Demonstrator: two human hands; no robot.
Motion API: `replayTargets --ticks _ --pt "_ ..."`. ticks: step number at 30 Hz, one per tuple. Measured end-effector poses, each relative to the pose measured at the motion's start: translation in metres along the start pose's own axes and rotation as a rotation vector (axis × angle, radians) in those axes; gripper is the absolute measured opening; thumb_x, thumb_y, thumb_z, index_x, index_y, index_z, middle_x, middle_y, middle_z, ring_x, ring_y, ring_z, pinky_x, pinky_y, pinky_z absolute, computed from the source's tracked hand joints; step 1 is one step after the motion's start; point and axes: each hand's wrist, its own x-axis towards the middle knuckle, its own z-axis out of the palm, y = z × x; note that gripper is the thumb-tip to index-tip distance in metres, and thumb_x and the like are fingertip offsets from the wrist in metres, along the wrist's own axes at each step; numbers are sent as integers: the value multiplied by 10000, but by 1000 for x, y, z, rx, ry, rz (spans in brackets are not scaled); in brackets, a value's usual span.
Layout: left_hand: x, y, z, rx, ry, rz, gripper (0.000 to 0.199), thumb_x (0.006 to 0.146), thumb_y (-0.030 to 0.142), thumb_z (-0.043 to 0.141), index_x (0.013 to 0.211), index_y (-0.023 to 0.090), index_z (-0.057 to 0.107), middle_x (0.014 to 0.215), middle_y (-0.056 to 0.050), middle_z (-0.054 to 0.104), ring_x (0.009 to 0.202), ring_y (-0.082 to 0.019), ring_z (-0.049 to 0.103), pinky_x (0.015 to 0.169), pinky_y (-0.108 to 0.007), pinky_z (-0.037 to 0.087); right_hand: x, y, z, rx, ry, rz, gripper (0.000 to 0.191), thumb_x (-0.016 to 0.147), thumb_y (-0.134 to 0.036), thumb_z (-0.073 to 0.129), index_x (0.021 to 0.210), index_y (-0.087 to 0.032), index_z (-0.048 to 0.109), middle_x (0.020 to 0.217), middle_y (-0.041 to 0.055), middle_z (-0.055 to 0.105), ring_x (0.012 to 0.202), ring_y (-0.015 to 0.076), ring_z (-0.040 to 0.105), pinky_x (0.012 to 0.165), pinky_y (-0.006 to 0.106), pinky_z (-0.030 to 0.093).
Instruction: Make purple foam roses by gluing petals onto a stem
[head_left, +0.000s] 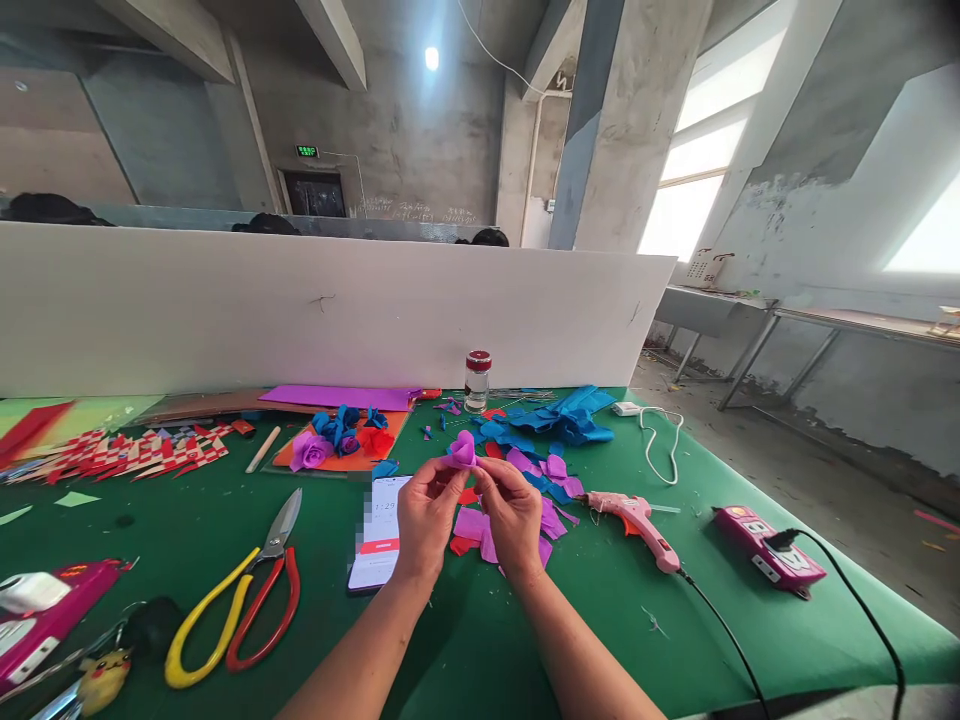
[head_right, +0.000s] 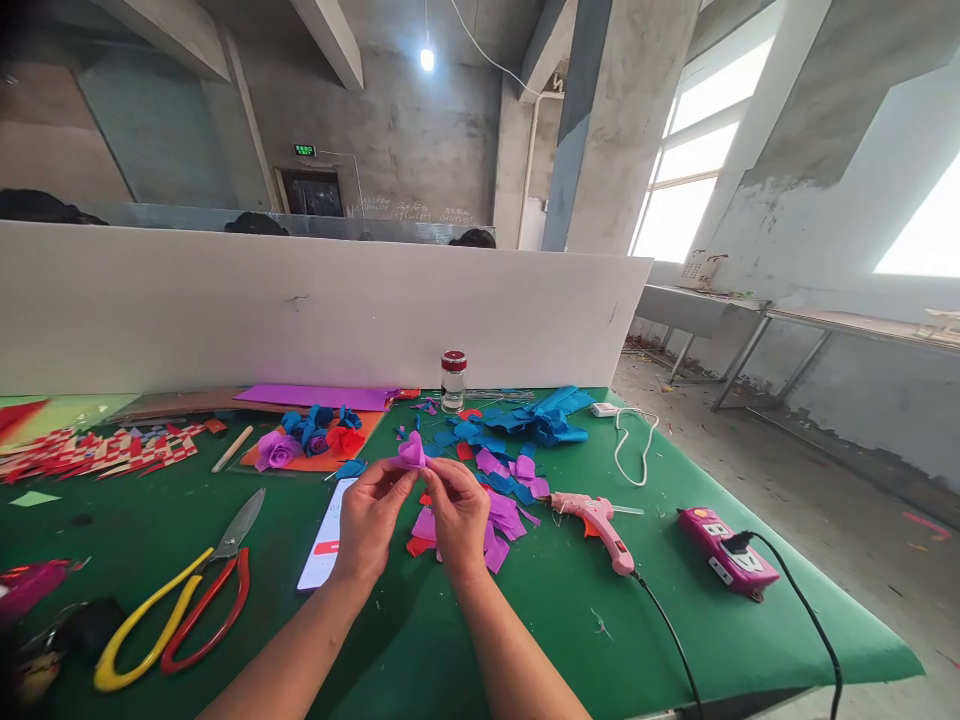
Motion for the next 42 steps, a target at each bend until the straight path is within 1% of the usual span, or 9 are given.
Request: replayTargets --ticks 10,15,20,23,27,32,35,38,42 --pt "0 10 -4 99 -69 84 161 761 305 688 883 206 722 787 -40 682 716 -175 592 676 -269 462 7 2 -6 309 56 223 218 751 -372 717 838 -175 749 540 -35 521 490 83 400 437 206 323" --pt "1 17 -13 176 37 361 222 736 208 702 954 246 687 954 -46 619 731 -163 549 728 -298 455 11 -4 -13 343 8 258 267 702 -427 742 774 -170 741 513 -40 457 474 75 354 425 196 288" --pt "-1 26 -20 255 -88 534 208 738 159 693 903 282 723 908 -56 594 873 -220 566 792 -345 464 9 -2 -19 356 -125 259 267 663 -458 769 714 -196 754 533 -16 506 474 78 362 429 197 311" --pt "-3 30 -22 279 -173 559 192 749 153 682 871 289 740 844 -50 594 812 -211 570 732 -332 474 8 4 -24 318 -202 229 257 679 -469 757 725 -216 764 545 -3 535 460 84 362 418 206 313" --pt "-3 31 -23 286 -183 564 197 758 157 687 874 303 752 767 -36 614 742 -196 570 678 -311 469 8 9 -28 323 -243 221 223 681 -453 762 724 -234 769 557 -2 551 463 93 386 435 218 333" --pt "-2 31 -24 216 -213 581 211 792 139 652 862 308 758 809 -51 674 781 -211 598 720 -339 483 9 8 -28 351 -266 244 209 677 -440 773 698 -232 767 538 -11 529 479 90 378 452 213 333" --pt "-3 32 -22 132 -207 524 156 789 168 658 801 287 758 830 -67 699 811 -230 607 755 -363 484 9 7 -28 337 -292 231 220 675 -442 773 673 -222 763 530 -9 523 488 94 379 456 218 339" --pt "-2 32 -19 5 -171 311 70 780 278 676 773 243 736 827 -77 693 811 -236 614 763 -355 486 10 8 -29 308 -311 224 229 677 -444 769 682 -215 766 550 7 554 507 114 428 464 235 370" --pt "3 31 -19 -86 -173 -27 323 839 441 573 663 194 683 635 -45 622 623 -173 556 619 -272 450 11 4 -32 248 -370 172 158 682 -392 775 710 -237 776 610 21 624 551 143 501 497 256 412"
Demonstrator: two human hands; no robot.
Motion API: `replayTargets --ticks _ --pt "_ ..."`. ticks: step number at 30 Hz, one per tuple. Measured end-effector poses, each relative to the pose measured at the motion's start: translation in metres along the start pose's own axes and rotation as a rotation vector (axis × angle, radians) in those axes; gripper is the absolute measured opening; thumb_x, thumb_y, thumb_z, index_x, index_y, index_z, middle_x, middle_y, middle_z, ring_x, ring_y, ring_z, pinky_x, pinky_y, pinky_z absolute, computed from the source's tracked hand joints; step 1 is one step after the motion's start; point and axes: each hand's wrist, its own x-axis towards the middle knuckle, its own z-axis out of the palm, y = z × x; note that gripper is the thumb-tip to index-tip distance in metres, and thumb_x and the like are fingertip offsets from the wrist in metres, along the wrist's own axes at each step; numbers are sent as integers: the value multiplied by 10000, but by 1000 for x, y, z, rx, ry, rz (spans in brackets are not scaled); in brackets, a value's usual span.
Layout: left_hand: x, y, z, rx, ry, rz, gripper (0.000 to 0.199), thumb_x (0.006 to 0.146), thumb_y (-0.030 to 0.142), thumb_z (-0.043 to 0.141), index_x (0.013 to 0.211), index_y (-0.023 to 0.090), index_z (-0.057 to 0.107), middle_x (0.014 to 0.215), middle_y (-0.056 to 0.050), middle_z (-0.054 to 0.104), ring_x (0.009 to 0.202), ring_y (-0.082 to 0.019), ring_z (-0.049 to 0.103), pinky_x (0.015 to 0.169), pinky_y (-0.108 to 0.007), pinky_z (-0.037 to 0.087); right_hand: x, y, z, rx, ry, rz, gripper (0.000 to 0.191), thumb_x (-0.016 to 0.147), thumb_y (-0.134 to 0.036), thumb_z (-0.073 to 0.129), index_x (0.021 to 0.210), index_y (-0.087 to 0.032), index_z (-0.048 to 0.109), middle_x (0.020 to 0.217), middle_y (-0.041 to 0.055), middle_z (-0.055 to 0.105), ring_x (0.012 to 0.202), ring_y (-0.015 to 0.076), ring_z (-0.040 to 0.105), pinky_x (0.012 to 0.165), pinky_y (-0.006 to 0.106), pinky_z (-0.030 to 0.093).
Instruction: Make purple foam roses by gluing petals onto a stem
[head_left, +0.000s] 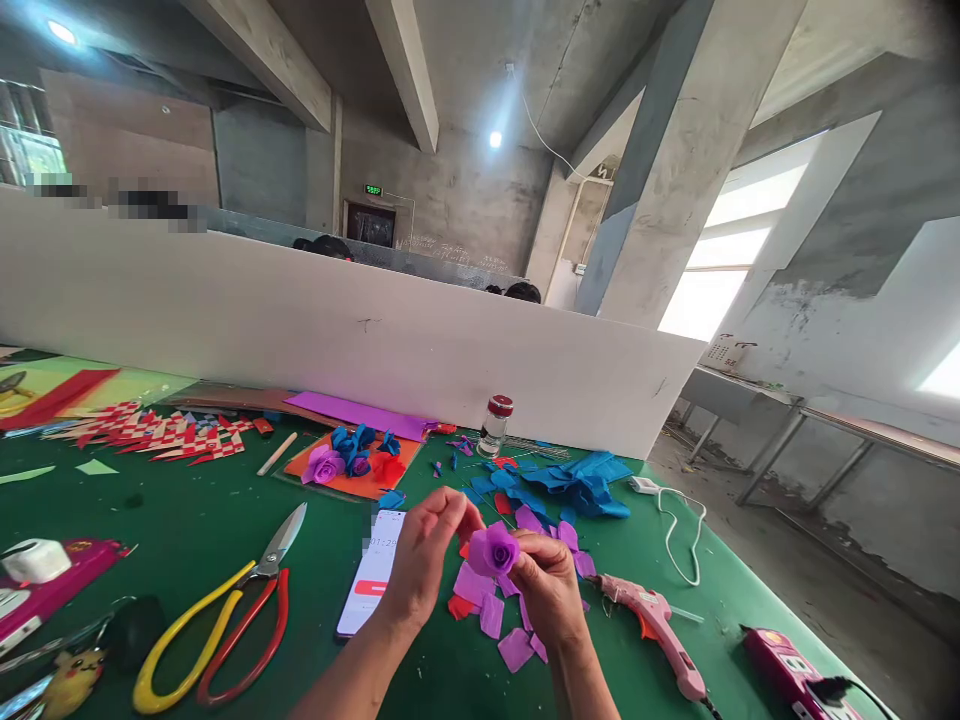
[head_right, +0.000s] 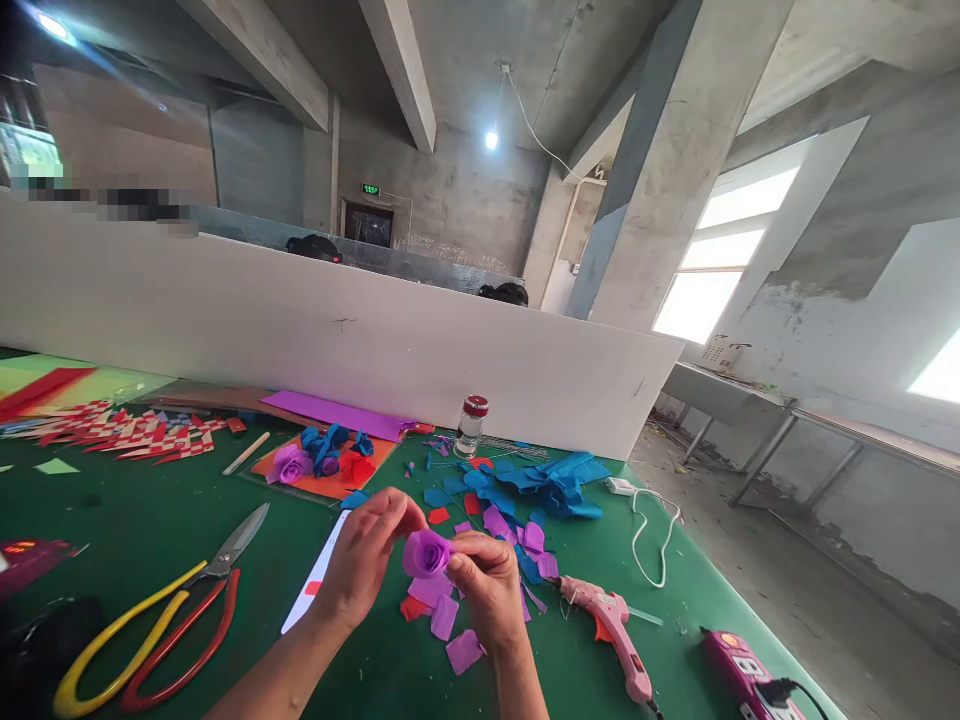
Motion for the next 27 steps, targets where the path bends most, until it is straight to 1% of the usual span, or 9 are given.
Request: replayTargets --ticks 2,4,5,7,10,13,19,23,27 --pt "3 0 -4 -23 -87 -170 430 839 479 556 540 179 629 522 -20 538 504 -132 459 523 -247 380 0 -6 -1 -64 -46 -36 113 691 -357 774 719 -247 779 623 21 648 569 154 533 519 266 430" --pt "4 1 -8 -61 -184 -302 430 809 468 598 504 165 604 480 1 475 452 -104 380 477 -239 319 1 -11 0 -132 -90 -63 80 705 -327 769 730 -252 782 630 24 668 587 165 563 545 276 447" --pt "5 1 -11 -85 -209 -344 401 787 448 627 511 158 603 481 7 463 446 -97 367 468 -237 301 1 -14 0 -159 -108 -72 70 711 -317 767 738 -254 783 642 28 681 600 171 579 562 282 457" --pt "6 2 -14 -121 -222 -383 324 741 393 673 536 150 611 500 6 477 449 -92 380 461 -232 286 2 -16 0 -198 -135 -82 61 717 -304 768 753 -257 785 664 35 700 625 180 600 586 291 470" --pt "6 4 -17 -138 -236 -389 211 682 305 711 568 147 630 539 -4 520 472 -92 416 467 -225 290 2 -17 2 -226 -142 -84 52 721 -294 768 760 -262 784 672 34 708 624 180 603 580 289 472" --pt "7 6 -17 -120 -252 -355 164 676 274 721 591 149 657 555 -8 536 496 -98 432 485 -226 312 3 -17 2 -232 -141 -86 45 726 -291 765 756 -264 783 659 26 707 605 174 601 563 281 469" --pt "8 9 -17 -34 -283 -258 152 714 291 740 673 152 693 603 -10 563 540 -100 447 516 -229 346 3 -19 0 -236 -139 -81 35 742 -268 752 763 -268 781 655 12 708 614 170 610 573 275 467" --pt "7 11 -18 -10 -284 -254 188 725 313 741 675 144 677 590 3 544 525 -88 421 493 -223 321 4 -17 -1 -213 -132 -59 50 731 -270 762 776 -272 782 653 8 703 596 154 590 551 257 448" --pt "8 11 -18 -30 -240 -234 181 747 320 731 736 150 667 612 16 532 522 -76 417 487 -212 316 4 -15 -3 -215 -109 -40 46 707 -275 780 751 -261 783 641 12 691 592 146 570 550 250 435"
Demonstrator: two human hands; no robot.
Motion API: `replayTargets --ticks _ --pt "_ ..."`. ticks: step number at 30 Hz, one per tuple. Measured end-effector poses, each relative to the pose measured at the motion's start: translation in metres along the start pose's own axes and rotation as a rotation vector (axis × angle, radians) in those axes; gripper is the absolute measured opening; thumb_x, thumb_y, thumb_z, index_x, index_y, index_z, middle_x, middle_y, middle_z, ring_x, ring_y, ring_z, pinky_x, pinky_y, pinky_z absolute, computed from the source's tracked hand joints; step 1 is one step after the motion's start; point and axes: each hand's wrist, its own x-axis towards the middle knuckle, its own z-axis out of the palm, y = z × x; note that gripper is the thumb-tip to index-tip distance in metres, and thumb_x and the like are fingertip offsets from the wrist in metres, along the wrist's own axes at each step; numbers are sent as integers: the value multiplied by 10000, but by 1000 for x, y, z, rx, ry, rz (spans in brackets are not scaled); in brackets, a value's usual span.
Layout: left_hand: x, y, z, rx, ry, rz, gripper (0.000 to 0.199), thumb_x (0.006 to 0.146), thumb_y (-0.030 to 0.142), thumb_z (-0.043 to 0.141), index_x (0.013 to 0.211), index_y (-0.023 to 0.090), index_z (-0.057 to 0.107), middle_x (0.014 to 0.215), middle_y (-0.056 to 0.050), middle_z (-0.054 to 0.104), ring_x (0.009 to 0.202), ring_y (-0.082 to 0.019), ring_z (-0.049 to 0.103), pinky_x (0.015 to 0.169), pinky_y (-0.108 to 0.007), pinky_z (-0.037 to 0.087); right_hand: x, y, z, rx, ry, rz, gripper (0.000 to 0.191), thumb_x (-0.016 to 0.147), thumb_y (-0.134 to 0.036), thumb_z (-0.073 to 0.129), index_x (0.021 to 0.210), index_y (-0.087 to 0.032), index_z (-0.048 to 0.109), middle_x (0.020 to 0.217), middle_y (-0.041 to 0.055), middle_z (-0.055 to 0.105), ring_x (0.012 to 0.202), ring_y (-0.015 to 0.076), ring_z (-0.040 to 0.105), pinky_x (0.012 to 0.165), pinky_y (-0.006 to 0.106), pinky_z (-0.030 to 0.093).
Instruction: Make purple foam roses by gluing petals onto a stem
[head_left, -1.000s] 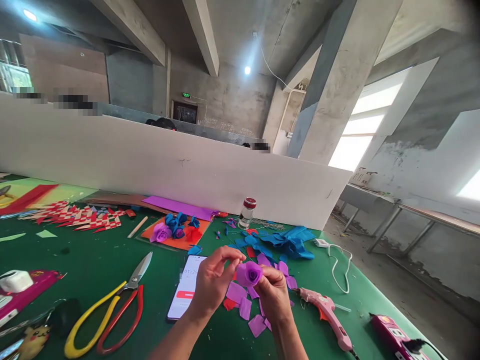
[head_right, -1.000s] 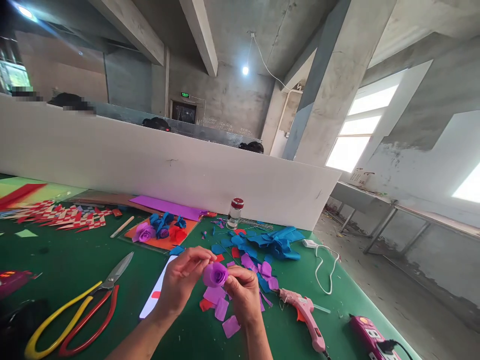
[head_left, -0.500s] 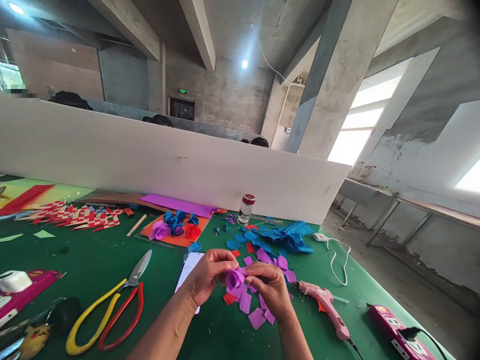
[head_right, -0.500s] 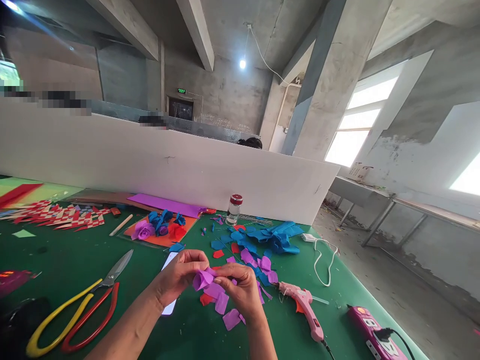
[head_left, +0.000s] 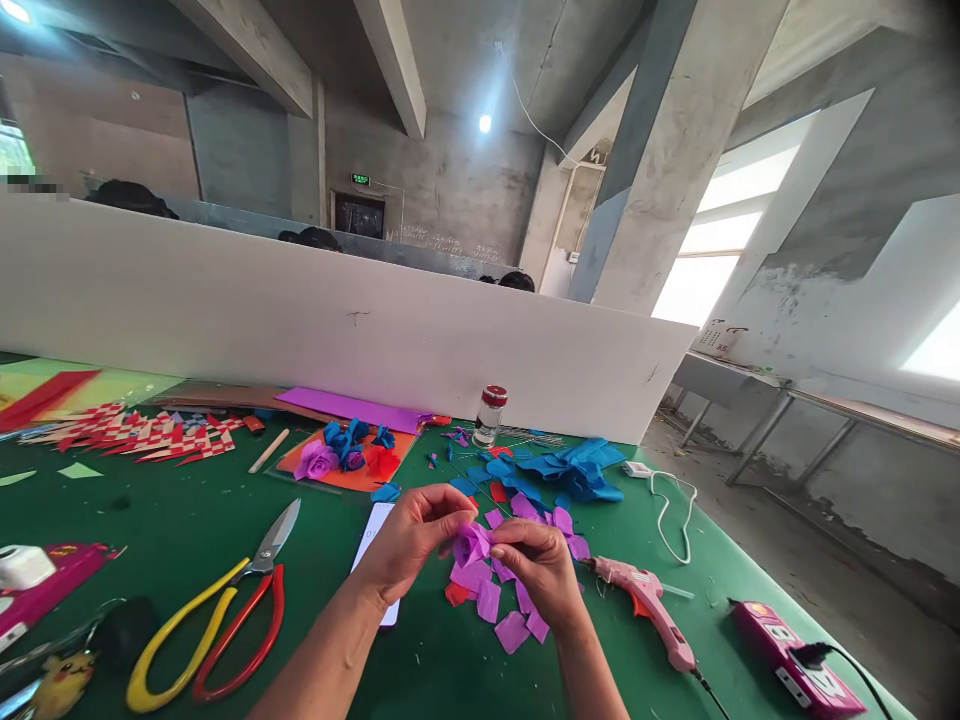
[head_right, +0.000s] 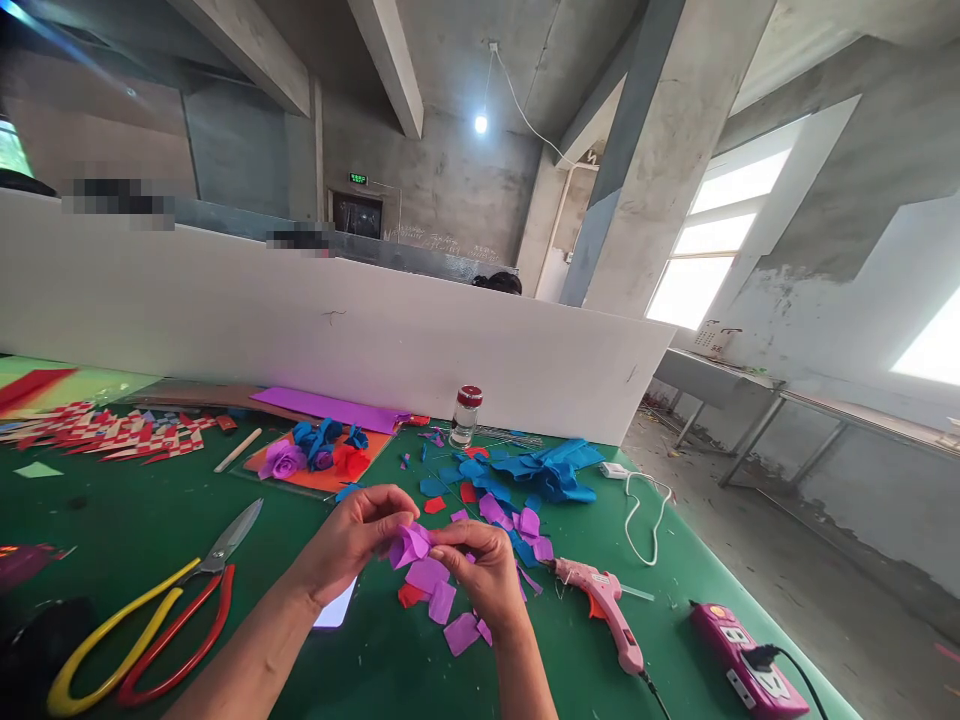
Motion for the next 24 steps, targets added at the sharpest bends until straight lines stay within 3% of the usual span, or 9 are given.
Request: replayTargets --ticks 6,13,19,24 --pt "6 -6 -2 -82 171 198 189 830 342 639 927 184 674 679 -14 611 581 -109 499 528 -228 376 0 2 -3 59 62 23 81 714 -273 773 794 -272 785 696 13 700 619 135 566 567 237 437" --pt "5 -10 6 -92 -42 40 212 837 320 618 920 147 709 825 -80 663 749 -159 554 662 -264 415 3 12 -4 220 267 33 143 691 -317 787 821 -256 776 642 -7 653 533 88 461 493 205 364" --pt "2 -12 13 -47 14 76 129 786 285 690 747 162 681 677 -14 602 679 -126 511 635 -240 390 4 20 -1 303 271 117 156 680 -319 795 793 -217 763 555 -33 537 484 61 329 441 190 229" --pt "5 -16 15 -176 44 9 165 772 275 687 672 151 643 626 -19 611 578 -103 486 565 -232 370 4 23 3 340 298 131 152 665 -312 806 767 -216 748 559 -42 513 495 62 325 453 193 231"
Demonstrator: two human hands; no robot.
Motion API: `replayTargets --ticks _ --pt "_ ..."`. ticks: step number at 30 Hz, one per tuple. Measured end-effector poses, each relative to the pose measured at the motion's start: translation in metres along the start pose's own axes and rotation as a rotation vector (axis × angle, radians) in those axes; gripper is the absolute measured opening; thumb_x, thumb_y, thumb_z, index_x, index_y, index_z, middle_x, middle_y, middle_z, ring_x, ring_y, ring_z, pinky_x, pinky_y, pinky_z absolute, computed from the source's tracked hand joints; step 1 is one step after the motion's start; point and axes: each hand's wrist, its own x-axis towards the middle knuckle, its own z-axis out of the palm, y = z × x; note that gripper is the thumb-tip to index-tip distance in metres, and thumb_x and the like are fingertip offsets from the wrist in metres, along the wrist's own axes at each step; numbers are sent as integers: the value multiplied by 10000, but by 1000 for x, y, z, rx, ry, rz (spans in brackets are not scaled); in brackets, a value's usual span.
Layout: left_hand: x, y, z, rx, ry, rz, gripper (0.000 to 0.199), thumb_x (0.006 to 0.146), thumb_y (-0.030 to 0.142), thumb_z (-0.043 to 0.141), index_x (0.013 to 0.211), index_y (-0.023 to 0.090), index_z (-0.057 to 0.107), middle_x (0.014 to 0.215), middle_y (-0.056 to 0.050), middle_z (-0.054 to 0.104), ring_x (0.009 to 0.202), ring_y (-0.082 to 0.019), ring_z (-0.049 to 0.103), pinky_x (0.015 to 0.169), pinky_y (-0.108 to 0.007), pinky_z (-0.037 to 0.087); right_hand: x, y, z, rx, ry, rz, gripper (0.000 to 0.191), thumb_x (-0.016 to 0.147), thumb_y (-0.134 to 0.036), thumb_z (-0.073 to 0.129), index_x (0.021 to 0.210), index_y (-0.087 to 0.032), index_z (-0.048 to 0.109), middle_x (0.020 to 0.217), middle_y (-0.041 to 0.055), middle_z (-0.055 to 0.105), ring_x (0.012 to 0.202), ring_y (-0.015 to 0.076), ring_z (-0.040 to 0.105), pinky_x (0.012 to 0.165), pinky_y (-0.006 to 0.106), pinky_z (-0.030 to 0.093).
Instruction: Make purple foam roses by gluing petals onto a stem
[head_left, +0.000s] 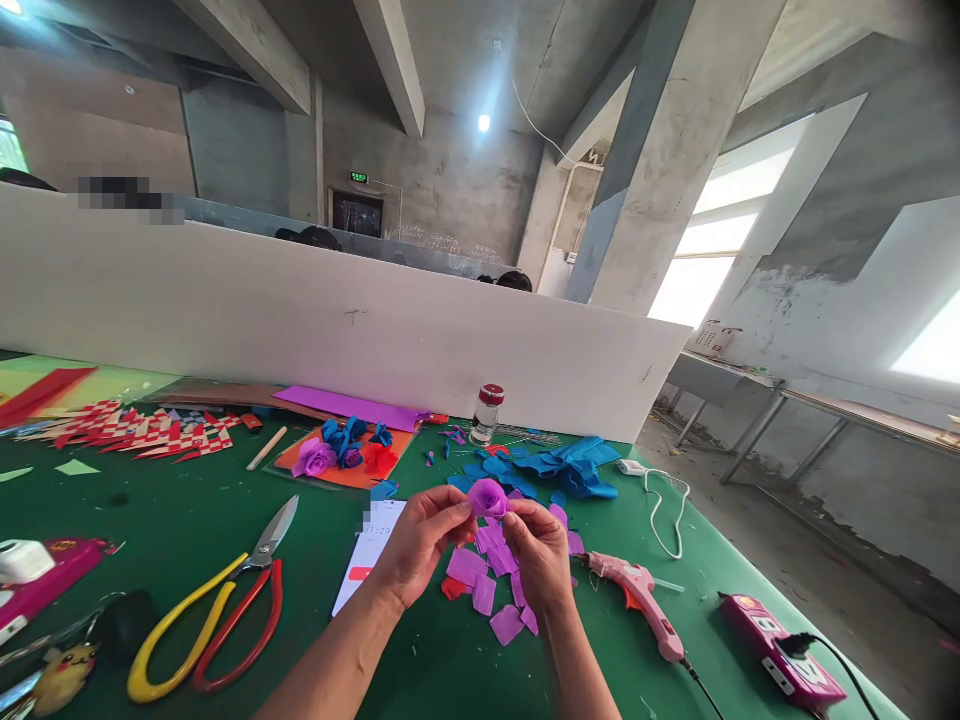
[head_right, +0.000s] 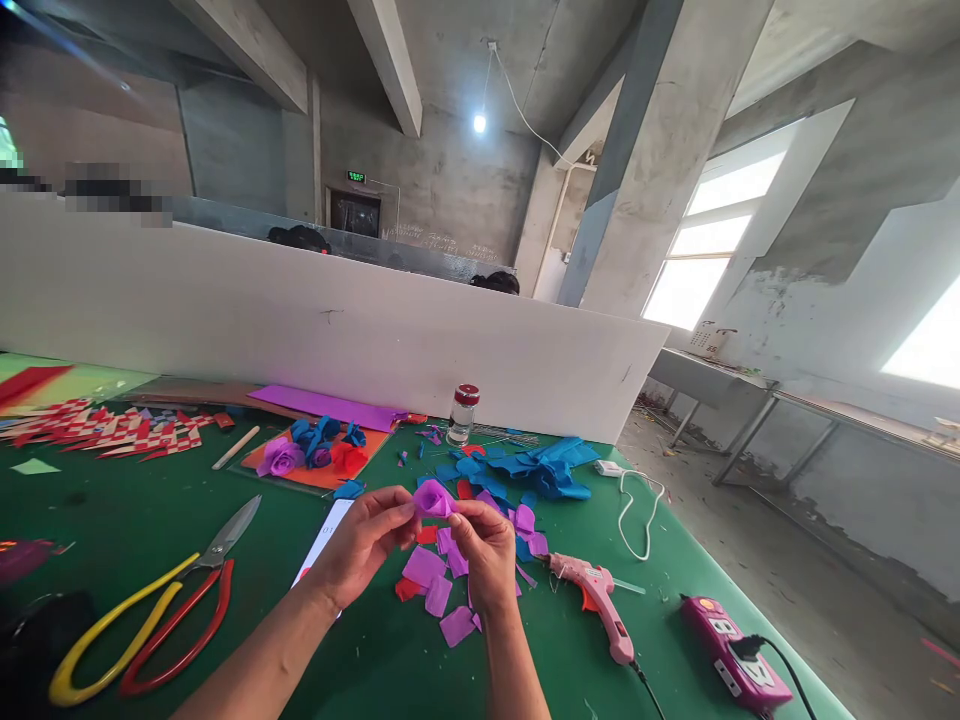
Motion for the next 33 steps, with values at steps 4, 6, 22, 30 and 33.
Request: replayTargets --ticks 4,6,22,30,33 --pt "-1 -1 1 -103 14 -71 194 755 279 688 635 152 604 591 -18 601 519 -94 466 505 -223 343 0 2 0 -4 8 -7 157 664 -313 804 769 -213 745 564 -41 523 498 68 346 457 199 253" --pt "-2 -1 2 -78 6 -54 189 760 282 685 645 155 606 596 -19 606 519 -96 465 498 -222 344 -1 2 0 -1 8 -10 161 663 -315 804 771 -211 745 552 -42 520 490 70 350 451 202 256" --pt "5 -19 15 201 117 152 222 742 318 720 929 202 754 779 -20 673 731 -167 561 689 -270 455 -1 8 28 172 55 -1 206 674 -357 785 802 -204 731 551 -44 522 467 70 379 459 212 296" --pt "12 -25 11 184 187 146 192 679 270 771 861 211 772 795 -17 721 786 -179 615 781 -277 482 -1 7 34 178 59 -39 186 713 -312 759 882 -234 761 765 7 660 608 122 520 593 264 435" --pt "14 -27 8 166 181 141 199 696 280 758 878 201 769 818 -29 724 795 -185 620 776 -289 488 -2 4 36 197 58 -29 195 726 -308 749 905 -232 753 731 3 669 627 137 554 611 270 445"
